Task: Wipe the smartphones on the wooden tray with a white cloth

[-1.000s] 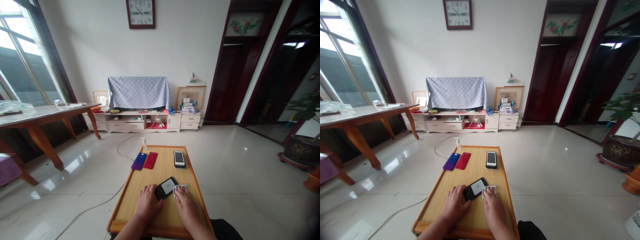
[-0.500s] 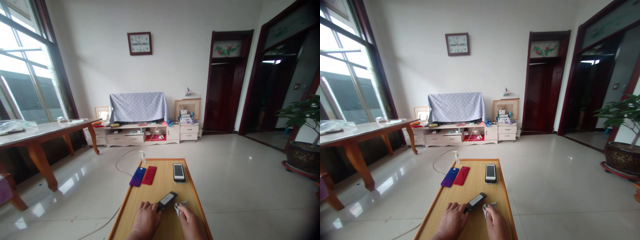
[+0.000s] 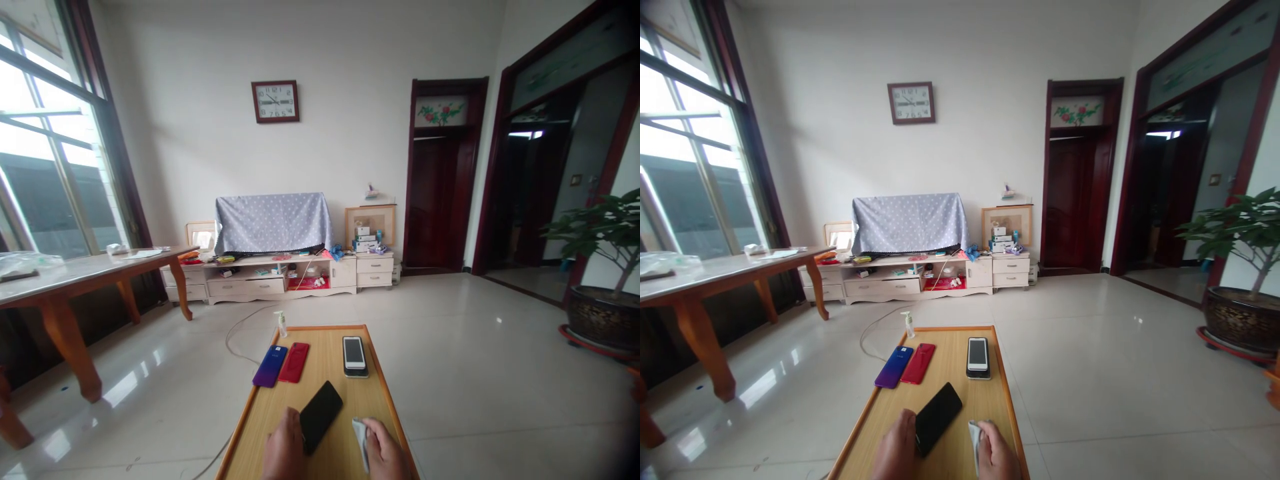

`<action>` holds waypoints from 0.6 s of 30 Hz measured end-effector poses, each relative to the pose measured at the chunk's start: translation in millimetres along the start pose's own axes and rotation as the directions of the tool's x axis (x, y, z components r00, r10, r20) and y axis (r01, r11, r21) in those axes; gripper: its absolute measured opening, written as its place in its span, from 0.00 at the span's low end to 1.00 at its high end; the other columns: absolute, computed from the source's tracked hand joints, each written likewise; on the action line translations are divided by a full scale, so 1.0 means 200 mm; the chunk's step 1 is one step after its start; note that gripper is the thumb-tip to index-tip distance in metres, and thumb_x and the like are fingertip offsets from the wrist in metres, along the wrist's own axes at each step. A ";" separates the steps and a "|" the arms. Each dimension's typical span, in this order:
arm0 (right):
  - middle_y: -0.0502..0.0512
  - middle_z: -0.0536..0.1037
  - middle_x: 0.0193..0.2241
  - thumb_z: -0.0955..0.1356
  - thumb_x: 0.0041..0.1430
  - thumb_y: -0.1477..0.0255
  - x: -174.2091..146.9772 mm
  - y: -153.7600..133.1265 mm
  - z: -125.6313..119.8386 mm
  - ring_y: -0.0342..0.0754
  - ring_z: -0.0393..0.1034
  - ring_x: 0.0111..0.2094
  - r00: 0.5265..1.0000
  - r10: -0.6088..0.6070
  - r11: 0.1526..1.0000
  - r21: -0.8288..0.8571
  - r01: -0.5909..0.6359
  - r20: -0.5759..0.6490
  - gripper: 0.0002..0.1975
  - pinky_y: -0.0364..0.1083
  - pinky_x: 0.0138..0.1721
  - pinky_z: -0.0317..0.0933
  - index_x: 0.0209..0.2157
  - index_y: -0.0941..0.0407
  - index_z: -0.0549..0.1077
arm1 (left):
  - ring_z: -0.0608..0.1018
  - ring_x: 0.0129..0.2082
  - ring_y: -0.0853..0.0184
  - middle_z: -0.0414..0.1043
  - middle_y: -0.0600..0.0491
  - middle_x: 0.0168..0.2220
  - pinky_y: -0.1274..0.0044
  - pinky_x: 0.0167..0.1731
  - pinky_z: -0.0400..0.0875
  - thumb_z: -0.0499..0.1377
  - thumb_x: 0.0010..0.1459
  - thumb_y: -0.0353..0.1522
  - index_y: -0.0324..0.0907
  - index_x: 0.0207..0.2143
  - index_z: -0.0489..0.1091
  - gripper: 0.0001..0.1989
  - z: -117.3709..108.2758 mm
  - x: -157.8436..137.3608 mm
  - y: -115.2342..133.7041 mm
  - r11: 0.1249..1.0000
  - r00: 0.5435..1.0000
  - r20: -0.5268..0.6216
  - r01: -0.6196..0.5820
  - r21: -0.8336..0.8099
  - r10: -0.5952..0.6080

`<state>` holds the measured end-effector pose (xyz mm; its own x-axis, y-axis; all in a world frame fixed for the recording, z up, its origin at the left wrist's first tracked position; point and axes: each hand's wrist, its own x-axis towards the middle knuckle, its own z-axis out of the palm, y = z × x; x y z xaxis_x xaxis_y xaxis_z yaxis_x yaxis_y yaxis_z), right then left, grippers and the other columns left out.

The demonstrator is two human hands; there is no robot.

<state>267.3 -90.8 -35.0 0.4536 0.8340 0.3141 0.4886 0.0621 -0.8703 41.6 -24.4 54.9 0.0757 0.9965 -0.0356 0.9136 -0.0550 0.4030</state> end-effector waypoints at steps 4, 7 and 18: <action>0.58 0.83 0.42 0.60 0.63 0.51 0.00 0.04 0.01 0.54 0.79 0.44 1.000 0.016 1.000 0.005 -0.016 -0.006 0.24 0.46 0.44 0.72 0.43 0.51 0.80 | 0.78 0.35 0.67 0.77 0.56 0.33 0.74 0.38 0.64 0.34 0.71 0.37 0.48 0.36 0.63 0.20 0.05 0.00 -0.02 1.000 0.998 0.054 -0.024 0.007 0.023; 0.58 0.84 0.41 0.61 0.62 0.50 0.01 0.05 0.01 0.55 0.80 0.43 0.999 0.021 1.000 0.020 -0.020 -0.031 0.25 0.46 0.43 0.73 0.43 0.51 0.80 | 0.79 0.39 0.65 0.78 0.53 0.35 0.71 0.41 0.64 0.35 0.71 0.36 0.47 0.37 0.63 0.19 0.07 0.03 -0.02 0.999 0.996 0.089 -0.024 0.043 0.020; 0.56 0.84 0.41 0.62 0.61 0.52 0.01 0.04 0.01 0.54 0.80 0.43 1.000 -0.010 1.000 -0.002 0.010 0.002 0.22 0.44 0.42 0.73 0.42 0.50 0.80 | 0.79 0.47 0.60 0.78 0.47 0.44 0.70 0.42 0.66 0.39 0.69 0.33 0.45 0.41 0.67 0.16 0.11 0.05 -0.03 0.990 0.995 0.096 -0.045 0.134 0.032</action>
<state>270.2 -87.9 -42.5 0.4470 0.8344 0.3224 0.4944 0.0699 -0.8664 46.3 -14.8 33.1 0.1429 0.9835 -0.1108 0.9546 -0.1074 0.2778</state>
